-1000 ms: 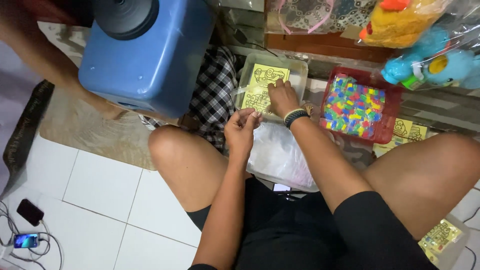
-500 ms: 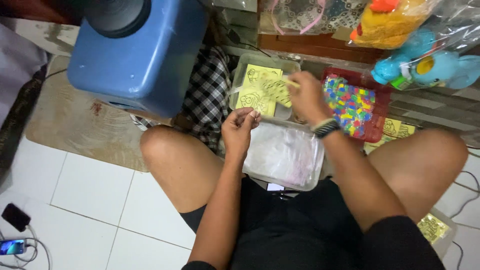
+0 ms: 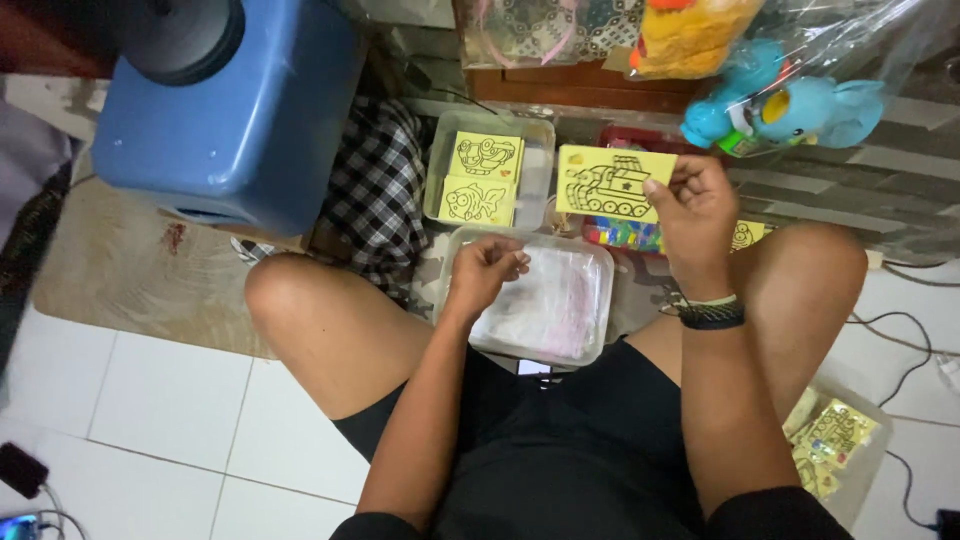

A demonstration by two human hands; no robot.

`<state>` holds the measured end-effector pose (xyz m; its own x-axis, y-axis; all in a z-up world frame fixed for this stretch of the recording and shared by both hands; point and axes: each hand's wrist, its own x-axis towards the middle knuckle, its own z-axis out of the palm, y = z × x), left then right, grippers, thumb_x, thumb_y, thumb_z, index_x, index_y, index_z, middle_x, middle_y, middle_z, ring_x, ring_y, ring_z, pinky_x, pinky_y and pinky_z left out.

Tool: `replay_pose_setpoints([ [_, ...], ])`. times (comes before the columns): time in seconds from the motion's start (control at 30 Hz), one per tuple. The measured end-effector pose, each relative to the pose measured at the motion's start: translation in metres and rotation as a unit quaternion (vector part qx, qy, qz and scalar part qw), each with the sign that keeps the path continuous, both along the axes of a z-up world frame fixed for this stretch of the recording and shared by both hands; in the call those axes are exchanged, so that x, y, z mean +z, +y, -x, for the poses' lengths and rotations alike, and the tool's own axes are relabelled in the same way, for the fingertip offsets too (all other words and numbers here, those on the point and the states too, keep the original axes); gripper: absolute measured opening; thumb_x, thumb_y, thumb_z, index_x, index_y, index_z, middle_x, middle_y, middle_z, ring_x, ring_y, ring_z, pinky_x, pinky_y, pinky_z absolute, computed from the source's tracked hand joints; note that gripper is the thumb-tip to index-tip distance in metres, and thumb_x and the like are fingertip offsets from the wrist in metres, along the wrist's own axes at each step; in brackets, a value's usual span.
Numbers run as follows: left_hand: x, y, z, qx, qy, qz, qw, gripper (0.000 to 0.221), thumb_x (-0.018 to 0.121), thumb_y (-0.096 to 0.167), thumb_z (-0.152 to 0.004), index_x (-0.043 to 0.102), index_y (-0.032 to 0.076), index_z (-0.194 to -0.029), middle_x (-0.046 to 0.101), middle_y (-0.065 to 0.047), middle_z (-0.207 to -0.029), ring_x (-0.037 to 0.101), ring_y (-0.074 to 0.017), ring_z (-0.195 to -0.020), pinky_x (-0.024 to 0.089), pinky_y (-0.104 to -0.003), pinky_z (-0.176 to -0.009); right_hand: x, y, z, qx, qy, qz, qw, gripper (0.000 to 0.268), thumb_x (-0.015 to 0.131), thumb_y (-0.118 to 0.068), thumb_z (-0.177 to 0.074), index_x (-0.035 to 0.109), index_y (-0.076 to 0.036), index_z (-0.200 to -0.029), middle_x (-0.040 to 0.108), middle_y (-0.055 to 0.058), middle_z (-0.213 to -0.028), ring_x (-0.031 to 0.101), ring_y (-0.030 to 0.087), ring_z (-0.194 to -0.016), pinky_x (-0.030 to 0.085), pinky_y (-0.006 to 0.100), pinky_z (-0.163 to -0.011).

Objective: Picking up individual illustrated stickers and placing them into a small plastic bag for packaging.

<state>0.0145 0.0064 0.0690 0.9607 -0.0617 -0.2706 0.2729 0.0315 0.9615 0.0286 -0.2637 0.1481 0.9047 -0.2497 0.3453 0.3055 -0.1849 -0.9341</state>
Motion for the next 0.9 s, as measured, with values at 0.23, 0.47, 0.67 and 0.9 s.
replay_pose_setpoints([
  [0.23, 0.015, -0.004, 0.004, -0.051, 0.030, -0.012, 0.998, 0.024, 0.074, 0.002, -0.088, 0.072, -0.008, -0.110, 0.074, -0.029, -0.091, 0.076, -0.0268, -0.078, 0.064, -0.035, -0.073, -0.013, 0.011, -0.014, -0.009, -0.035, 0.004, 0.999, 0.009, 0.076, 0.005, -0.101, 0.067, 0.003, -0.101, 0.061, 0.005, -0.076, 0.052, 0.008, -0.070, 0.043, 0.025, -0.064],
  [0.47, 0.031, -0.008, 0.007, -0.101, 0.011, -0.020, 0.995, 0.019, 0.073, 0.003, -0.090, 0.074, -0.004, -0.108, 0.075, -0.027, -0.092, 0.074, -0.0247, -0.081, 0.064, -0.036, -0.077, 0.006, 0.023, -0.008, 0.012, -0.042, 0.049, 0.998, 0.008, 0.075, 0.006, -0.101, 0.069, 0.004, -0.098, 0.055, 0.006, -0.074, 0.051, 0.011, -0.072, 0.043, 0.027, -0.067],
  [0.67, 0.024, -0.005, 0.007, -0.109, 0.000, -0.008, 0.994, 0.018, 0.073, 0.002, -0.091, 0.073, -0.003, -0.108, 0.075, -0.027, -0.094, 0.074, -0.0239, -0.083, 0.064, -0.036, -0.078, 0.006, 0.025, -0.005, 0.063, -0.013, 0.093, 0.994, 0.007, 0.080, -0.002, -0.098, 0.073, 0.000, -0.096, 0.062, 0.008, -0.072, 0.056, 0.013, -0.068, 0.047, 0.030, -0.065],
  [0.9, 0.026, -0.006, 0.008, -0.127, -0.003, -0.013, 0.992, 0.018, 0.074, 0.003, -0.090, 0.074, -0.002, -0.107, 0.075, -0.027, -0.092, 0.072, -0.0215, -0.083, 0.064, -0.035, -0.079, 0.002, 0.023, -0.007, 0.070, -0.013, 0.112, 0.991, 0.001, 0.076, -0.001, -0.101, 0.075, -0.001, -0.100, 0.065, 0.010, -0.073, 0.058, 0.013, -0.068, 0.049, 0.031, -0.067],
])
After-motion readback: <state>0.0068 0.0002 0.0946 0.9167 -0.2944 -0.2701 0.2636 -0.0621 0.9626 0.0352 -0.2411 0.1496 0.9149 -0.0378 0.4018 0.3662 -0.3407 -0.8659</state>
